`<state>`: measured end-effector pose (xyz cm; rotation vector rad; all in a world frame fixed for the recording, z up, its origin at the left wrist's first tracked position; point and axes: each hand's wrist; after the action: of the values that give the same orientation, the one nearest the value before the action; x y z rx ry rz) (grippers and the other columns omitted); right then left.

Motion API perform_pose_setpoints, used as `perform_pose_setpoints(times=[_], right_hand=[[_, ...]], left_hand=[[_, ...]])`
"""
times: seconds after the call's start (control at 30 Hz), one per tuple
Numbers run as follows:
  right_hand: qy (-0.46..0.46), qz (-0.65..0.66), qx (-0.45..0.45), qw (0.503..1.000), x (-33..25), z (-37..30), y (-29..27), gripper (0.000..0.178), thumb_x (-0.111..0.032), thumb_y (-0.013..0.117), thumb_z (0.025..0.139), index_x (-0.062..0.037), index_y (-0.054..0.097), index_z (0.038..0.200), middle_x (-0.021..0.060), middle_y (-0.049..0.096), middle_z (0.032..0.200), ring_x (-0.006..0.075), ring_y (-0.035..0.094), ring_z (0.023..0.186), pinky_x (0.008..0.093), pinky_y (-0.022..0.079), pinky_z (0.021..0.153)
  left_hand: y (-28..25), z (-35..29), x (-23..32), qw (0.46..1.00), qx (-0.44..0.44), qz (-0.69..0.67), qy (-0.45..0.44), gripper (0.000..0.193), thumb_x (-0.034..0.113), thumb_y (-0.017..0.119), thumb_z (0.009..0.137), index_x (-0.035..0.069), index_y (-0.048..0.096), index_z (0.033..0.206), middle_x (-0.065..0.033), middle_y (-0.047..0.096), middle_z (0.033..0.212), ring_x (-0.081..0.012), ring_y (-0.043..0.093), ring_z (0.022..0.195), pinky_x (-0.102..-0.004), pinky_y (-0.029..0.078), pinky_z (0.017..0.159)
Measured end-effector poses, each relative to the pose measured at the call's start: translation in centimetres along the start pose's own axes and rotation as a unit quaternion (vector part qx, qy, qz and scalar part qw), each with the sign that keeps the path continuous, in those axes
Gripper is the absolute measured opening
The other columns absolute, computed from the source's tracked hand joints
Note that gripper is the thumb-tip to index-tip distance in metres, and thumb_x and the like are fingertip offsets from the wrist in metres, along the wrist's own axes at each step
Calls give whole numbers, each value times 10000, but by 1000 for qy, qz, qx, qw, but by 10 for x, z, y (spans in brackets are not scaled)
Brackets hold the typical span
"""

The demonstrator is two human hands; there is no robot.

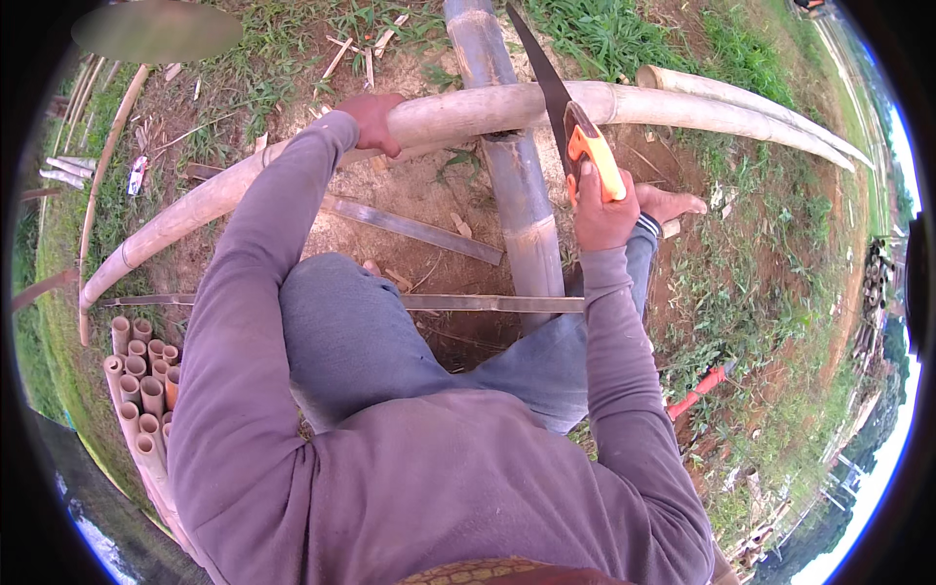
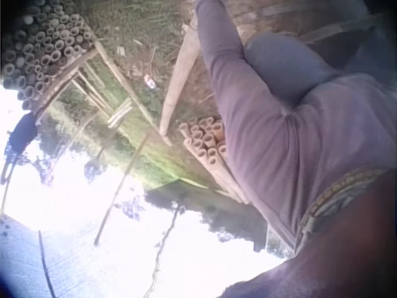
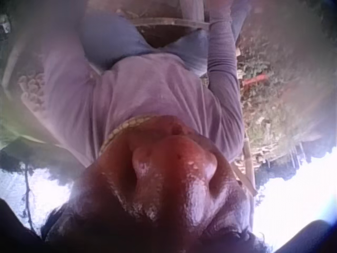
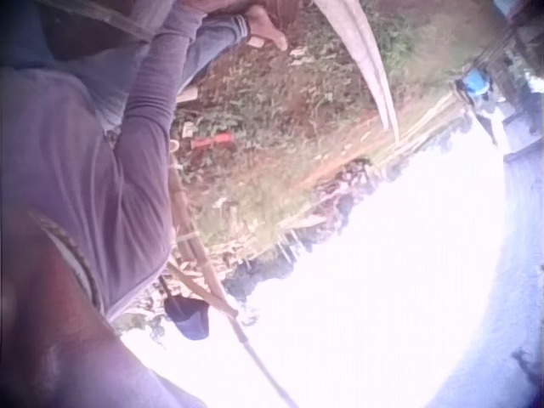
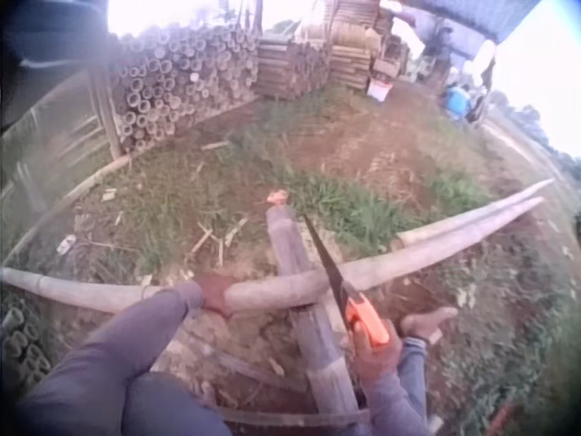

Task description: The person uses a hand saw to cut long bamboo poles into shorter sections. They repeatedly position a pole on a wooden stand, saw through it, and then move the cut pieces aside.

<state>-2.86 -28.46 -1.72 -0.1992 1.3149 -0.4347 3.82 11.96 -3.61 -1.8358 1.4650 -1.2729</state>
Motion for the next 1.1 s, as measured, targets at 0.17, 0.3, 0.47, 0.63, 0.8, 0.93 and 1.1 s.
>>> perform_pose_setpoints(times=[0.17, 0.3, 0.47, 0.63, 0.8, 0.93, 1.1], right_hand=[[69, 28, -5, 997, -15, -75, -44, 213, -148, 807, 985, 17, 708, 1079, 67, 750, 850, 99, 682, 771, 289, 545, 677], [69, 53, 29, 996, -20, -149, -102, 204, -138, 780, 1005, 35, 700, 1078, 49, 755, 872, 83, 686, 789, 263, 551, 702], [3, 58, 6, 998, 2, -7, 6, 179, -149, 769, 1024, 0, 682, 1072, 26, 700, 819, 62, 611, 685, 251, 505, 600], [35, 30, -4, 999, -5, -51, -25, 179, -145, 747, 1034, 12, 674, 1075, 43, 704, 815, 76, 635, 679, 254, 516, 605], [55, -5, 0, 998, -3, -155, -102, 209, -142, 725, 1031, 40, 674, 1120, 120, 776, 922, 157, 740, 793, 319, 586, 726], [27, 45, -4, 999, -1, -19, 6, 230, -196, 796, 1001, 3, 688, 1043, 66, 728, 833, 109, 652, 738, 316, 528, 675], [60, 80, 9, 995, 0, -11, 13, 214, -174, 796, 1001, 7, 682, 997, 52, 701, 791, 99, 613, 710, 310, 507, 643]], left_hand=[[1, -9, -10, 1000, 2, -8, -10, 943, 411, 904, 581, 167, 608, 1443, -183, 749, 1269, -398, 711, 1171, -471, 557, 1020], [5, -2, -8, 1000, -20, -8, 1, 961, 409, 896, 586, 164, 599, 1467, -178, 742, 1283, -392, 707, 1174, -469, 551, 1021], [4, 5, 2, 999, -26, -25, 10, 981, 394, 905, 566, 158, 597, 1467, -180, 747, 1280, -383, 711, 1176, -460, 553, 1024], [-10, 5, -17, 999, -15, -38, 7, 994, 373, 925, 552, 152, 596, 1464, -180, 743, 1289, -384, 712, 1171, -455, 553, 1023], [9, 6, -14, 999, -29, -46, 2, 994, 357, 930, 554, 145, 592, 1465, -187, 743, 1283, -392, 711, 1162, -449, 554, 1020], [3, 6, -10, 998, -38, -48, -5, 1003, 362, 927, 549, 133, 589, 1465, -193, 743, 1281, -397, 709, 1165, -451, 553, 1021], [2, -1, -12, 999, -27, -36, 9, 983, 375, 923, 556, 137, 600, 1454, -195, 745, 1276, -393, 710, 1168, -455, 551, 1019]])
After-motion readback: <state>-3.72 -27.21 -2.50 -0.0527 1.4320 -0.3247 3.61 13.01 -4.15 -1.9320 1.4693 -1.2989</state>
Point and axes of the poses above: each hand's wrist, its own z-axis towards the middle knuckle, its own y-axis out of the palm, x = y × z
